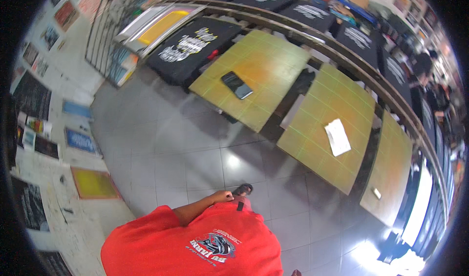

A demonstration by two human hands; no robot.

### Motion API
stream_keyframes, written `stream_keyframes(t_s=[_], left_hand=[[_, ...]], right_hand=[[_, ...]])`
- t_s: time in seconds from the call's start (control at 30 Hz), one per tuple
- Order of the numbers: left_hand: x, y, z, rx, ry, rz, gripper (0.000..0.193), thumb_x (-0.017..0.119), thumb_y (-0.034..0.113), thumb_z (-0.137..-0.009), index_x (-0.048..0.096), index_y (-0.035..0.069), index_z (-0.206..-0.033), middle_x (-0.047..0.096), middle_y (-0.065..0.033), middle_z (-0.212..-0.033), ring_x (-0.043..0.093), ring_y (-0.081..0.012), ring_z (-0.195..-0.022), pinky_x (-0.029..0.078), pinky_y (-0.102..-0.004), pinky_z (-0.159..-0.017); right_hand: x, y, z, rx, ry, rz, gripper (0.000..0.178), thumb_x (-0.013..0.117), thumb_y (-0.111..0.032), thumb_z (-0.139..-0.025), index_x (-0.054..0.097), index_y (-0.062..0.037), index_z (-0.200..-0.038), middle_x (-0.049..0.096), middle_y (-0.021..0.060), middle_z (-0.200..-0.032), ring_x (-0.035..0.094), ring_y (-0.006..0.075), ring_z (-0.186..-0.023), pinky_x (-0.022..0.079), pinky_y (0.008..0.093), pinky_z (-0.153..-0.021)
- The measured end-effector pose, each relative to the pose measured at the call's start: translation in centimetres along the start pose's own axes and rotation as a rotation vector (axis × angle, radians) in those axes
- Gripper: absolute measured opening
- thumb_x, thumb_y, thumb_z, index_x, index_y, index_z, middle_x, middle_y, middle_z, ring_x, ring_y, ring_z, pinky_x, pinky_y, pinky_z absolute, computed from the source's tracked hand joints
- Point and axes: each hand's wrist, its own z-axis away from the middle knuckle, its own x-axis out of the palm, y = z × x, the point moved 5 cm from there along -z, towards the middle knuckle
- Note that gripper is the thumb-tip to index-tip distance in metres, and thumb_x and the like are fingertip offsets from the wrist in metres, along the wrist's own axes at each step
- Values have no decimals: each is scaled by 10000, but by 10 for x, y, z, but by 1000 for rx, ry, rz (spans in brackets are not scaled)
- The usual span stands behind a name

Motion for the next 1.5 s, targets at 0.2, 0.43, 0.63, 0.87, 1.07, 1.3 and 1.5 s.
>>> stream_keyframes(t_s=[0.2,0.43,0.63,0.87,1.07,1.3,1.5], left_hand=[[-8,-44,-13,90,-362,-338,412,559,421,-931,705,37,-963,674,-261,-964,648,-451,-895,523,-486,-789],[23,60,-66,13,-734,-684,441,591,448,-901,735,58,-1048,718,-195,-1036,688,-331,-983,521,-416,-846],[240,416,-63,412,-862,-321,282,578,227,-1001,685,19,-1160,708,-62,-1039,634,-138,-992,498,-309,-898],[424,866,218,1022,-2027,833,721,574,598,-936,513,13,-1354,464,-301,-1363,513,-416,-1260,414,-529,-1037],[549,997,322,890,-2633,1300,811,511,682,-879,514,14,-1340,479,-263,-1339,513,-376,-1248,410,-503,-1037],[753,1119,295,764,-2805,1483,923,436,780,-813,514,16,-1324,496,-218,-1310,514,-329,-1233,404,-473,-1038],[925,1242,279,736,-2834,1499,1023,373,864,-755,515,17,-1310,511,-180,-1286,514,-289,-1220,399,-447,-1038]], right_hand=[[2,-92,31,34,142,-150,237,641,-215,-942,713,0,-1013,738,112,-923,690,308,-887,540,415,-813],[-64,-177,85,277,89,-484,283,736,-218,-880,726,-60,-1115,729,117,-1090,698,206,-985,545,358,-821],[-117,-11,108,454,494,-792,232,684,-112,-914,697,20,-1105,740,103,-1007,693,152,-920,544,289,-830],[-283,136,91,436,702,-719,247,715,-112,-864,705,-3,-1085,734,125,-1010,707,221,-925,550,333,-811],[-416,251,7,283,711,-667,281,722,-106,-842,698,-26,-1110,719,139,-1014,694,259,-930,538,365,-816],[-337,514,14,687,648,-548,291,703,-143,-879,688,20,-1121,716,151,-1038,684,249,-957,533,371,-862],[-295,665,51,1099,414,-669,312,674,-187,-901,683,19,-1136,704,176,-1062,664,289,-994,512,401,-895]])
